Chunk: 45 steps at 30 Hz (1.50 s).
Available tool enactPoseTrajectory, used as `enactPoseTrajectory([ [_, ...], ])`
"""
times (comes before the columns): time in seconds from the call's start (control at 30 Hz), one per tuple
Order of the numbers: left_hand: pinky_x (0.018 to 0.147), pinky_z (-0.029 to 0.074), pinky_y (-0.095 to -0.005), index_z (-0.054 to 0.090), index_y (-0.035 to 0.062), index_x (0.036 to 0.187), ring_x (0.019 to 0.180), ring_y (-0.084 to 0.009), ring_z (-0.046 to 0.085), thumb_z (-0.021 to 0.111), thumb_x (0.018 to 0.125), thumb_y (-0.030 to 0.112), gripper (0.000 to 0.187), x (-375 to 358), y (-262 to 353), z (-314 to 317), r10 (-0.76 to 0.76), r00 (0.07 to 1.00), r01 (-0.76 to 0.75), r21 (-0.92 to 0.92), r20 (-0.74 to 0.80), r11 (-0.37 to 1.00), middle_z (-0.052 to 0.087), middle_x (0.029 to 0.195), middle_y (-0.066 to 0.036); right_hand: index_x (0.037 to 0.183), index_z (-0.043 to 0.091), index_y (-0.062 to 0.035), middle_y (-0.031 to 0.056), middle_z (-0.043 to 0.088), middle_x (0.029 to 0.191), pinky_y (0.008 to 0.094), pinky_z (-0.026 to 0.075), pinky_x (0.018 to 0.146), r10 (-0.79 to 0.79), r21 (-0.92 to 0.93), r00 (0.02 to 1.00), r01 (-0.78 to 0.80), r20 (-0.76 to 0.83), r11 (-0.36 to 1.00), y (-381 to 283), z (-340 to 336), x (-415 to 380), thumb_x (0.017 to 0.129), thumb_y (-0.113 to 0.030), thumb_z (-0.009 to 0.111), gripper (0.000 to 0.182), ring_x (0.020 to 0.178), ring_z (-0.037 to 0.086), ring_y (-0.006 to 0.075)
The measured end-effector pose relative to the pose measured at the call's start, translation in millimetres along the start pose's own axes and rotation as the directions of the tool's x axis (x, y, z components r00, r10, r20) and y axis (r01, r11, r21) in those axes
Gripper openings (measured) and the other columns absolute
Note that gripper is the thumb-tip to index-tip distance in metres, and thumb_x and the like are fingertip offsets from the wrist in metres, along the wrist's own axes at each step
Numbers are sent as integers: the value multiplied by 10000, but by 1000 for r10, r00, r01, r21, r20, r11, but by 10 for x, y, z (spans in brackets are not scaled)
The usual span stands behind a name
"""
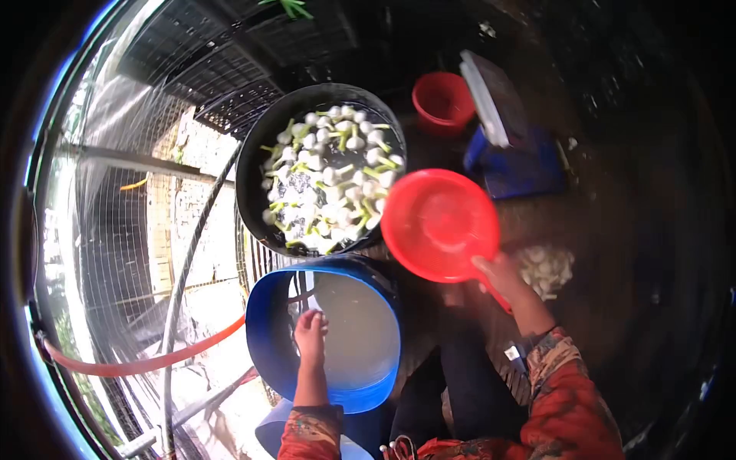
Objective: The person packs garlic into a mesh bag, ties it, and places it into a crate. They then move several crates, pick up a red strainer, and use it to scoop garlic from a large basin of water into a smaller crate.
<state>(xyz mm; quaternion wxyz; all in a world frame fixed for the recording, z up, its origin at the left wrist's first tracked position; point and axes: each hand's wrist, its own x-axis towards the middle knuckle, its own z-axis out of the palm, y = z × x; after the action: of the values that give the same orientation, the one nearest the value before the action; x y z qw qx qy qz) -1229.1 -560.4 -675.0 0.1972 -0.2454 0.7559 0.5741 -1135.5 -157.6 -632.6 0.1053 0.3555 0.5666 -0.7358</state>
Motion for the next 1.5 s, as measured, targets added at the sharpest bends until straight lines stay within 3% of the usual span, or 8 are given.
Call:
enactPoseTrajectory([
  [0.1, 725, 445, -286, 516, 0, 1014, 794, -162, 552, 619, 765, 159, 313, 814, 80, -224, 176, 969, -135, 226, -171, 965, 572, 881, -71, 1170, 426, -37, 76, 579, 821, 301, 434, 428, 59, 29, 987, -65, 150, 997, -615, 586, 763, 827, -165, 530, 380, 587, 552, 158],
  [0.17, 796, 432, -328, 478, -15, 1090, 861, -217, 554, 625, 752, 184, 419, 1156, 445, -222, 222, 923, -128, 294, -314, 947, 562, 982, -127, 1257, 338, -20, 188, 591, 936, 383, 487, 621, -500, -816, 844, 421, 193, 395, -664, 857, 1418, 797, -148, 535, 516, 741, 604, 329],
  [0.33, 947, 323, -365, 341, -77, 1212, 1102, -338, 439, 619, 751, 305, 660, 2386, 832, -324, 137, 847, 42, 321, -514, 946, 439, 1192, -233, 1313, 194, 35, 300, 516, 1070, 418, 409, 864, -522, -876, 840, 133, -148, 463, -1216, 1545, 3019, 772, -229, 574, 712, 992, 513, 413],
  [0.6, 866, 383, -391, 390, -14, 1203, 1023, -354, 493, 577, 802, 316, 552, 3438, 794, -86, 71, 748, 192, 318, -660, 928, 497, 1134, -208, 1258, 286, -32, 235, 554, 1049, 410, 486, 742, -485, -934, 858, 17, -169, 356, -941, 2223, 5022, 781, -214, 571, 585, 886, 589, 353],
  [0.63, 806, 410, -402, 434, 2, 1162, 953, -363, 520, 591, 789, 318, 514, 3453, 799, -81, 47, 742, 221, 310, -669, 925, 534, 1067, -194, 1195, 373, -17, 179, 593, 913, 377, 491, 470, -231, -785, 929, -91, -287, 612, -1081, 2642, 4935, 783, -188, 556, 482, 673, 616, 276],
  [0.73, 789, 413, -408, 439, -11, 1145, 948, -366, 520, 604, 777, 311, 516, 3505, 843, -103, 52, 758, 239, 351, -651, 906, 538, 1050, -195, 1077, 479, -20, 114, 586, 785, 290, 387, 307, -118, -671, 987, 17, -105, 741, -796, 3017, 5376, 791, -183, 542, 335, 524, 557, 186],
  [1.07, 760, 416, -411, 440, -25, 1117, 907, -376, 516, 638, 726, 236, 510, 3525, 733, -175, 132, 783, 138, 377, -608, 916, 523, 1012, -193, 895, 514, -38, 75, 524, 702, 259, 376, 321, 519, -232, 818, -470, 247, 852, 120, 3857, 5307, 819, -116, 492, 112, 456, 473, 154],
  [1.5, 827, 368, -424, 404, -75, 1096, 913, -403, 475, 434, 849, 463, 593, 3452, 659, -155, 204, 748, 32, 342, -631, 939, 486, 1014, -257, 1024, 503, -78, 62, 561, 697, 249, 363, 331, 462, -54, 806, -478, 371, 877, 70, 3427, 4170, 863, -179, 479, 192, 407, 473, 137],
])
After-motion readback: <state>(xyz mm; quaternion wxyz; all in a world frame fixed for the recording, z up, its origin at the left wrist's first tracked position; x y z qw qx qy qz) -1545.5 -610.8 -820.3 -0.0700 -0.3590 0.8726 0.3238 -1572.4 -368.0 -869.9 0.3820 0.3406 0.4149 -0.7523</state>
